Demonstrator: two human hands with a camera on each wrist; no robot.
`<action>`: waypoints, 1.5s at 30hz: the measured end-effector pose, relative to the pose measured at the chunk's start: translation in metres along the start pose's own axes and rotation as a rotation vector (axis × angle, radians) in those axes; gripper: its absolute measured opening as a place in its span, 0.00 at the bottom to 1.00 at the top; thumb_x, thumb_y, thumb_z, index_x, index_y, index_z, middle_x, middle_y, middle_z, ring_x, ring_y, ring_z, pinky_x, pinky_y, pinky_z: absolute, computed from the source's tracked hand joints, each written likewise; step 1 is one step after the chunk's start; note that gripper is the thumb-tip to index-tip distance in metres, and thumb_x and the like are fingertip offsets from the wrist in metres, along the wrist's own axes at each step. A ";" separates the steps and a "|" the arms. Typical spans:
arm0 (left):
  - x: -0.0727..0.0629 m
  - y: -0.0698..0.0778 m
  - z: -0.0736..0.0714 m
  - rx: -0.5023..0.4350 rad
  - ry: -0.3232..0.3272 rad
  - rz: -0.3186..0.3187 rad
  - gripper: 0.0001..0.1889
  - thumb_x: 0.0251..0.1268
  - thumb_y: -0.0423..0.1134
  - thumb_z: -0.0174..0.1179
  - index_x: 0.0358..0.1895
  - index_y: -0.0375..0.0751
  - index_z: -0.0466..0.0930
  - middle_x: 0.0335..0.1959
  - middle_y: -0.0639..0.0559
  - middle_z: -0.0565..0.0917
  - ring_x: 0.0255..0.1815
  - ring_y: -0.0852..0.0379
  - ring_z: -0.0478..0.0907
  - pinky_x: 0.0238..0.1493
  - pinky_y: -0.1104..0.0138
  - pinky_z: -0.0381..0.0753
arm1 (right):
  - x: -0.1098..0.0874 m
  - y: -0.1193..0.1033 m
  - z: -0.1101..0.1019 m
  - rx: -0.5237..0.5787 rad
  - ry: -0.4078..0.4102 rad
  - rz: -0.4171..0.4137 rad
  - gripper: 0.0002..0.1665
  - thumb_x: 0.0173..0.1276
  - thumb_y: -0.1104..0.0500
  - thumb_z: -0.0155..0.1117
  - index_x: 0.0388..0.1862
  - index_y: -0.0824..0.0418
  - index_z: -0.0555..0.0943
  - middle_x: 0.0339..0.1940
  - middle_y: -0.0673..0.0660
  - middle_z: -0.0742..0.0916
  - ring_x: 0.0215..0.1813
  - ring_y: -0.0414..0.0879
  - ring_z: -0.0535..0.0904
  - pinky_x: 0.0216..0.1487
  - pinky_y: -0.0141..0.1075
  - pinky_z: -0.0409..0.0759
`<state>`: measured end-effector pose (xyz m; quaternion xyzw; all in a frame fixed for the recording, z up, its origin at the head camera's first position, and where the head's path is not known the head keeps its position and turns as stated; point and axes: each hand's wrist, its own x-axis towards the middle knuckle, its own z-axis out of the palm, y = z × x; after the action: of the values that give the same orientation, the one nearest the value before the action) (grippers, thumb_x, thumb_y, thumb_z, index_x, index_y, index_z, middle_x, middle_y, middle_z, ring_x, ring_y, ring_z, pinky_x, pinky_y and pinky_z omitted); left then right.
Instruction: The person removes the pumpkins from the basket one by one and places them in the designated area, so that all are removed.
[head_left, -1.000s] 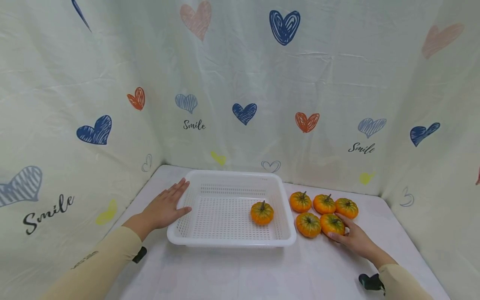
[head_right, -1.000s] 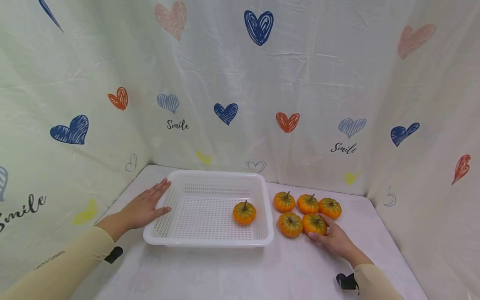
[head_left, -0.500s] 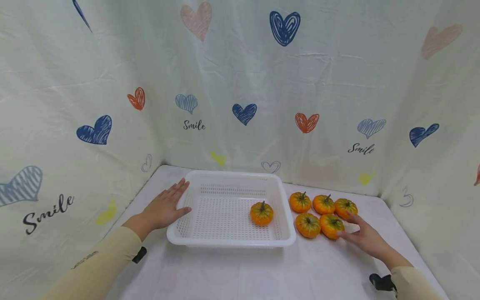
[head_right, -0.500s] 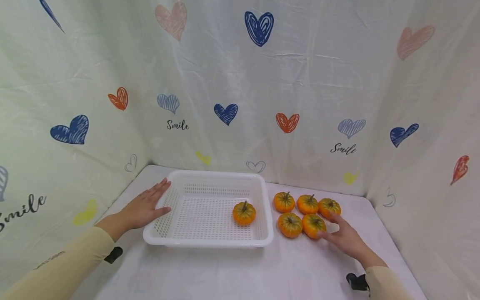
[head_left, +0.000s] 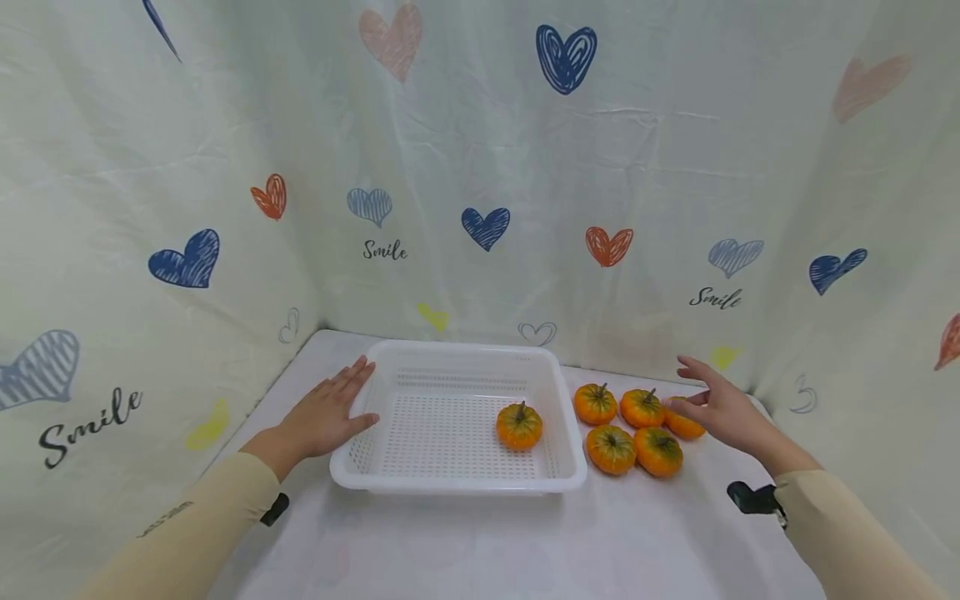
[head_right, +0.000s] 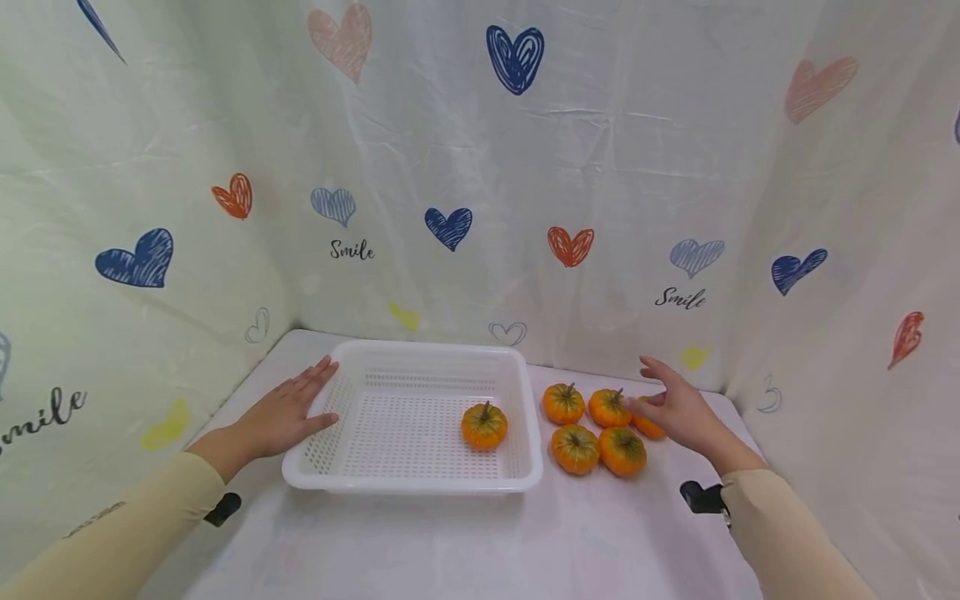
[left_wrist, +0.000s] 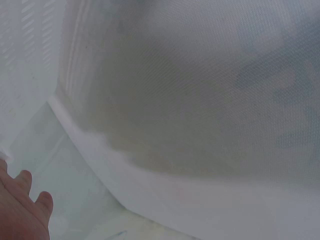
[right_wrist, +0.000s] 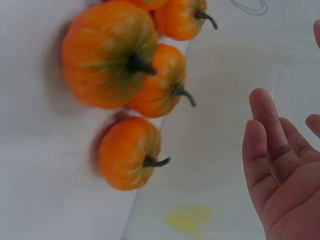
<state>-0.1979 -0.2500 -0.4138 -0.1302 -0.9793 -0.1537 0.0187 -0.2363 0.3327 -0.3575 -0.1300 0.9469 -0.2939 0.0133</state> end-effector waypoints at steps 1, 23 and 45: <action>0.000 -0.001 0.001 -0.001 0.002 0.002 0.43 0.72 0.53 0.56 0.79 0.35 0.47 0.81 0.38 0.47 0.78 0.36 0.47 0.73 0.39 0.48 | 0.006 -0.007 0.001 0.006 -0.008 -0.012 0.55 0.67 0.42 0.69 0.81 0.61 0.50 0.72 0.72 0.67 0.53 0.62 0.79 0.44 0.47 0.86; -0.001 -0.002 0.003 0.005 0.010 0.009 0.42 0.71 0.52 0.57 0.79 0.33 0.48 0.80 0.37 0.48 0.77 0.34 0.49 0.73 0.38 0.49 | 0.098 -0.163 0.099 -0.069 -0.231 -0.117 0.50 0.66 0.44 0.70 0.80 0.54 0.58 0.73 0.63 0.71 0.59 0.56 0.78 0.56 0.50 0.81; 0.002 -0.003 0.001 0.012 0.008 0.016 0.43 0.72 0.53 0.56 0.79 0.34 0.48 0.80 0.38 0.47 0.78 0.36 0.47 0.73 0.39 0.49 | 0.093 -0.164 0.146 -0.027 -0.462 0.095 0.53 0.65 0.42 0.71 0.80 0.57 0.56 0.68 0.65 0.72 0.46 0.51 0.76 0.43 0.43 0.86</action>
<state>-0.2006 -0.2521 -0.4159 -0.1373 -0.9791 -0.1482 0.0246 -0.2725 0.0984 -0.3814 -0.1490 0.9276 -0.2427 0.2416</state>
